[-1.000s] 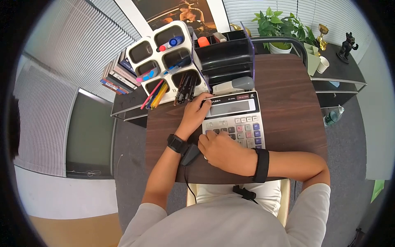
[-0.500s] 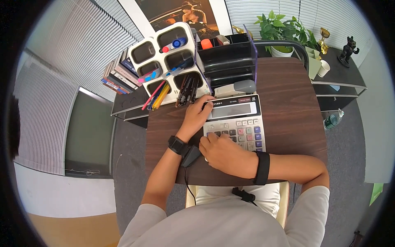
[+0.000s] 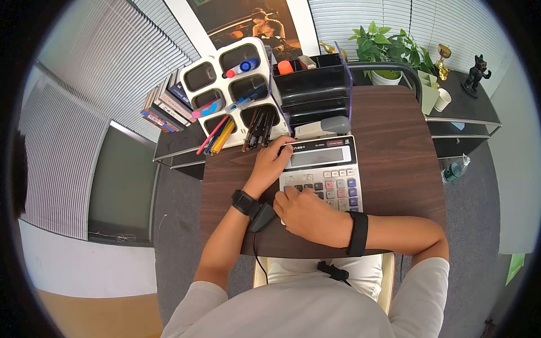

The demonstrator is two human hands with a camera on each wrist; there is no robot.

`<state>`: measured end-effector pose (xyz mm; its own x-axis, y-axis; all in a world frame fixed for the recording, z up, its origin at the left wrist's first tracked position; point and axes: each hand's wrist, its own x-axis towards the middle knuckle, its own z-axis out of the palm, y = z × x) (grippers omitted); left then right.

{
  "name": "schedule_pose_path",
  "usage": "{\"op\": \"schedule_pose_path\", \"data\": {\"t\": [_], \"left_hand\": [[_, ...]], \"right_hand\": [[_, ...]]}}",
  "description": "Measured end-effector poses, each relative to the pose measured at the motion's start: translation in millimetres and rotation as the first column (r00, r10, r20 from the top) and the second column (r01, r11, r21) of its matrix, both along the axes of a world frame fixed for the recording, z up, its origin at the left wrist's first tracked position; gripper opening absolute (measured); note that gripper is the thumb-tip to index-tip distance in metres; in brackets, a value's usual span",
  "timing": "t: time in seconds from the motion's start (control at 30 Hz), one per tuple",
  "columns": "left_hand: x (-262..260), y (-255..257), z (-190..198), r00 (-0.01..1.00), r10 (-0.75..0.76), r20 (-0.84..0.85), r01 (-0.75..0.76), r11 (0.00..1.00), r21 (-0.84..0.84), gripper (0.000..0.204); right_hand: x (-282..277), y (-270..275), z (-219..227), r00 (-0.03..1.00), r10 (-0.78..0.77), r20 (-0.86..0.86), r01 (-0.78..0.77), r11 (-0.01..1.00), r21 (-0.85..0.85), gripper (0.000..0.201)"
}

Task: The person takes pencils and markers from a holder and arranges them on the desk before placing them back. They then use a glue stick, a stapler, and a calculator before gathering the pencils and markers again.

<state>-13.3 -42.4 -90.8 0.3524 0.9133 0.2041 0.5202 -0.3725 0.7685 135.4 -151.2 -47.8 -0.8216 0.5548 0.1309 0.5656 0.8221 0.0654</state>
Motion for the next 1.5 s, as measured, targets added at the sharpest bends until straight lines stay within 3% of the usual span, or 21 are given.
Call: {"op": "schedule_pose_path", "data": {"t": [0.5,0.6,0.9,0.97,1.03,1.07,1.1,1.3,1.5], "left_hand": [[0.0,-0.2,-0.7,1.0,0.002,-0.006,-0.002,1.0,-0.002,0.023],[-1.1,0.2,-2.0,1.0,0.005,-0.008,-0.005,1.0,-0.001,0.023],[-1.6,0.5,-2.8,0.999,0.004,-0.052,-0.004,1.0,-0.002,0.025],[0.2,1.1,-3.0,1.0,-0.001,-0.025,0.003,0.998,0.057,0.025],[-0.7,-0.7,-1.6,1.0,0.0,-0.02,0.0,1.0,-0.024,0.025],[1.5,1.9,-9.1,0.999,-0.005,0.054,-0.003,0.99,0.141,0.022],[0.7,2.2,-11.7,0.998,0.003,0.058,-0.012,0.988,0.151,0.022],[-0.6,-1.1,-0.7,1.0,-0.012,-0.026,0.013,0.999,0.029,0.024],[-1.2,2.8,-10.4,0.999,-0.027,0.023,0.024,0.996,0.091,0.023]], "right_hand": [[-0.1,0.6,0.7,1.0,0.009,-0.012,-0.009,1.0,0.008,0.051],[0.5,1.4,-0.2,0.997,0.034,-0.067,-0.03,0.997,0.07,0.037],[0.8,0.5,2.0,0.998,0.034,-0.045,-0.03,0.995,0.091,0.04],[0.6,-0.4,4.4,1.0,0.022,0.008,-0.022,1.0,0.008,0.05],[0.4,-0.2,4.0,0.999,0.025,0.023,-0.025,1.0,0.005,0.05],[0.4,0.4,2.4,0.999,0.029,0.014,-0.029,1.0,0.006,0.05],[0.0,0.8,1.7,0.999,0.036,0.003,-0.036,0.999,0.006,0.05],[-0.8,1.0,2.4,0.999,0.037,-0.033,-0.037,0.999,0.0,0.051],[-1.4,-0.3,7.7,1.0,0.017,-0.022,-0.018,0.999,-0.026,0.052]]}}
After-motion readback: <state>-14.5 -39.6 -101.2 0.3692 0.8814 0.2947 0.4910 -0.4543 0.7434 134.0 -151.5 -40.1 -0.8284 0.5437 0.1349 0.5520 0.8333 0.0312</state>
